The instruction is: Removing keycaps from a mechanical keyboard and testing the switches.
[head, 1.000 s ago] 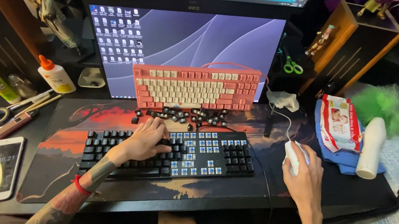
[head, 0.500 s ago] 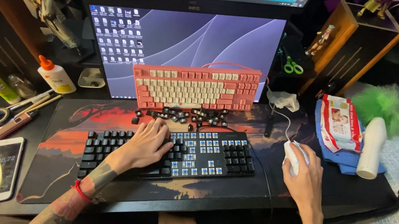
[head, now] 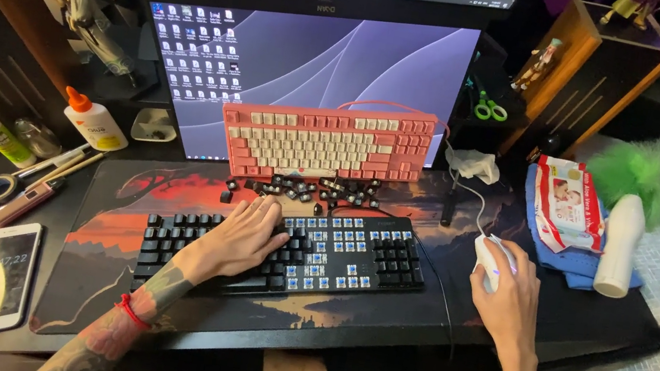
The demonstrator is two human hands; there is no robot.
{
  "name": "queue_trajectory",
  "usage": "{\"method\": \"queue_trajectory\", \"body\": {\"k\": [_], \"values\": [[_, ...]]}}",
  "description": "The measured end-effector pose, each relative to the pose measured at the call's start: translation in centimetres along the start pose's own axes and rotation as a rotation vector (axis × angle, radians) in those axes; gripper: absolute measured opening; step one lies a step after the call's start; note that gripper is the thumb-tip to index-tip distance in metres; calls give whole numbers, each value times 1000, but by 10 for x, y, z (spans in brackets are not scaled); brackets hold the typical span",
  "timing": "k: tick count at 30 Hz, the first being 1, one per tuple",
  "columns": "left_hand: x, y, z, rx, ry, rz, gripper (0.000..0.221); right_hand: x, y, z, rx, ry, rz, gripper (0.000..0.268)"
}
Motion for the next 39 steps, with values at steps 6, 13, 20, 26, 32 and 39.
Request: {"method": "queue_trajectory", "body": {"k": [6, 13, 20, 26, 32, 39], "values": [[15, -3, -14, -158, -24, 2, 32, -5, 3, 2, -14, 12, 20, 49], [49, -6, -47, -381, -135, -45, 35, -3, 1, 1, 5, 30, -12, 50], [28, -24, -30, -402, -139, -35, 26, -2, -1, 1, 1, 16, -18, 50], [-21, -33, 10, -207, -60, 86, 32, 3, -2, 4, -2, -38, -21, 50], [-19, -9, 15, -284, -17, 38, 44, 13, -4, 9, -11, -166, -57, 52], [4, 13, -17, -7, -154, 285, 45, 11, 1, 10, -21, -233, -92, 57]]}}
Point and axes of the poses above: each hand's wrist, its own z-axis away from the middle knuckle, its own y-axis out of the palm, x = y × z, the point moved 8 cm from there along -z, towards the middle knuckle, and after that the axes turned 8 degrees about -y, right-handed, at the moved point
